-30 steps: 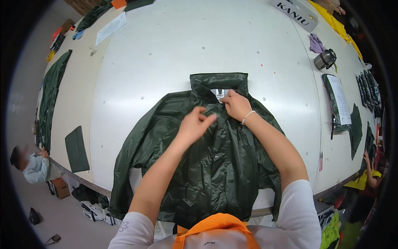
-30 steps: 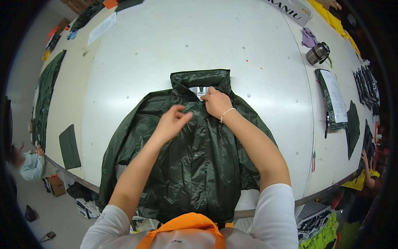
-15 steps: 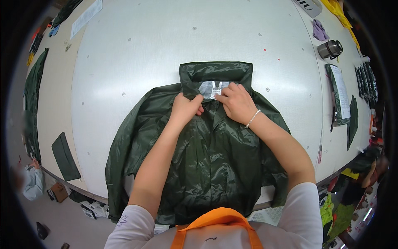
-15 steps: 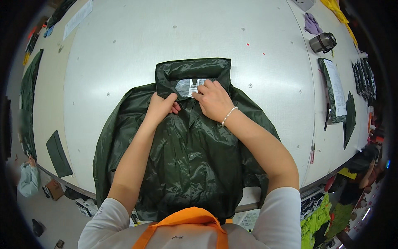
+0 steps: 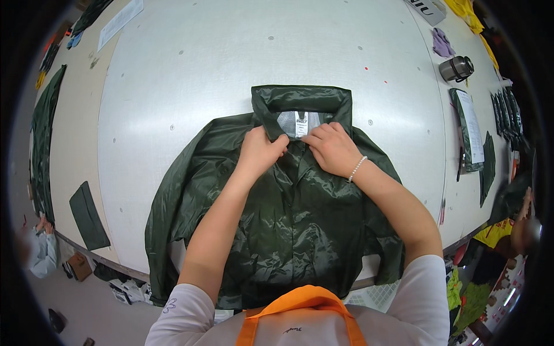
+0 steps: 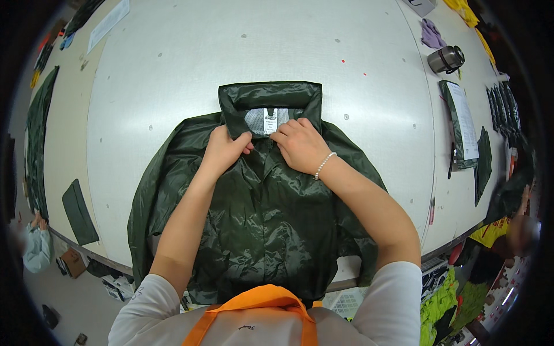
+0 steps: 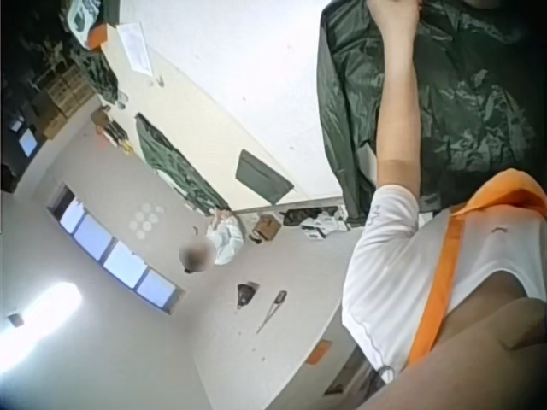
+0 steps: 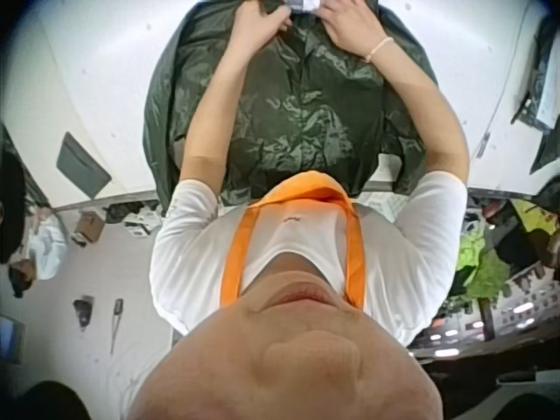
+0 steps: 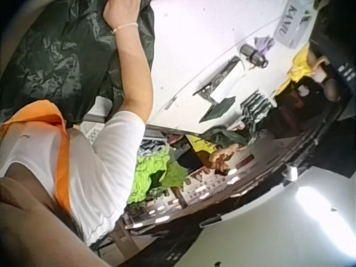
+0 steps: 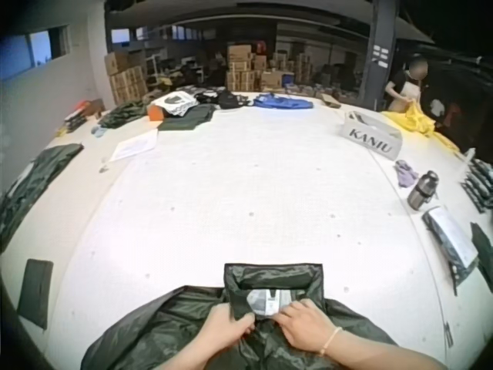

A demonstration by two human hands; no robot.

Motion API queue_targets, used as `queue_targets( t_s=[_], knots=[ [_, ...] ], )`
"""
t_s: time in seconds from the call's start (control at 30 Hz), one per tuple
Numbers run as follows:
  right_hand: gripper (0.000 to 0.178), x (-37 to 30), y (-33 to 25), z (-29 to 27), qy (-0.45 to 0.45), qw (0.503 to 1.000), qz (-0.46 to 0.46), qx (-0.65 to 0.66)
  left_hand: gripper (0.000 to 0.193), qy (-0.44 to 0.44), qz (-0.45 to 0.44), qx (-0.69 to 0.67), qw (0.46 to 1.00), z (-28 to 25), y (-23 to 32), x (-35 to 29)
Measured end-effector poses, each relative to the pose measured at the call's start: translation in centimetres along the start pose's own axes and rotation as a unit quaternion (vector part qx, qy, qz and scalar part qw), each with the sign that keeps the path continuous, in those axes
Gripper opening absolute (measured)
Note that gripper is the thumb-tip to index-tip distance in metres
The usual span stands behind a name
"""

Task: The person folds a dark green jacket on a white table. They smooth the fabric, fold the sleeves inward, fold the body in half, and then fold it again into a compact rectangle. The person handles the jacket by hand throughout the process.

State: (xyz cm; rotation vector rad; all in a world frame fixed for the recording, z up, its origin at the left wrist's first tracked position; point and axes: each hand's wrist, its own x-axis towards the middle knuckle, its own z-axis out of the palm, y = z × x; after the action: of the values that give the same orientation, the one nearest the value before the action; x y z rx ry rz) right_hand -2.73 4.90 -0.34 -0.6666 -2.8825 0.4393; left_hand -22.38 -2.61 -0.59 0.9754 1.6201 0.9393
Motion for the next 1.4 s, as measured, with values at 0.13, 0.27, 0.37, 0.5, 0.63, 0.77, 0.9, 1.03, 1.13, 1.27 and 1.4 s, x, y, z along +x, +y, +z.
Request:
queue_targets(
  t_s=[0.13,0.27,0.37,0.5,0.63,0.77,0.9,1.03,1.13,1.27,1.4],
  knots=[
    [0.035,-0.3,0.1,-1.7,-0.012,1.0,-0.003,-0.006,0.019,0.007,0.02,0.0,1.0,-0.4,0.7,0.3],
    [0.032,1.3,3.4,-6.4,-0.032,0.995,0.035,-0.087,0.023,0.026,0.026,-0.059,0.998,-1.8,4.1,1.7],
    [0.031,5.6,5.7,-9.0,-0.013,0.987,0.16,-0.03,0.03,0.064,0.07,0.031,0.995,-0.9,3.2,5.6],
    [0.025,8.6,5.7,-5.4,0.229,0.945,0.125,-0.196,0.028,0.091,0.098,0.157,0.978,2.1,1.1,7.5],
    [0.023,6.3,0.0,-2.3,0.083,0.993,0.075,-0.032,0.023,0.055,0.138,0.051,0.988,1.4,-2.3,8.7],
    [0.026,3.5,-0.7,2.0,0.106,0.98,0.143,0.087,0.025,-0.032,0.045,-0.068,0.996,0.0,-1.3,9.0],
    [0.018,1.8,0.0,2.1,0.179,0.924,0.208,0.265,0.024,-0.016,0.07,-0.073,0.995,0.5,-1.2,8.0],
    [0.024,0.7,-1.1,2.5,0.225,0.892,0.279,0.277,0.024,-0.01,0.133,-0.067,0.989,1.2,-3.5,9.5],
    [0.044,2.2,-5.8,-0.3,0.141,0.925,0.308,0.173,0.024,0.01,0.14,-0.047,0.989,0.2,-3.2,10.3],
    [0.038,1.8,-5.7,2.8,0.079,0.929,0.351,0.089,0.024,0.017,0.127,-0.037,0.991,1.0,-3.0,9.5],
    [0.021,1.4,-4.2,3.5,0.136,0.899,0.382,0.167,0.024,0.063,0.166,-0.007,0.984,0.9,-2.6,8.1]
  ],
)
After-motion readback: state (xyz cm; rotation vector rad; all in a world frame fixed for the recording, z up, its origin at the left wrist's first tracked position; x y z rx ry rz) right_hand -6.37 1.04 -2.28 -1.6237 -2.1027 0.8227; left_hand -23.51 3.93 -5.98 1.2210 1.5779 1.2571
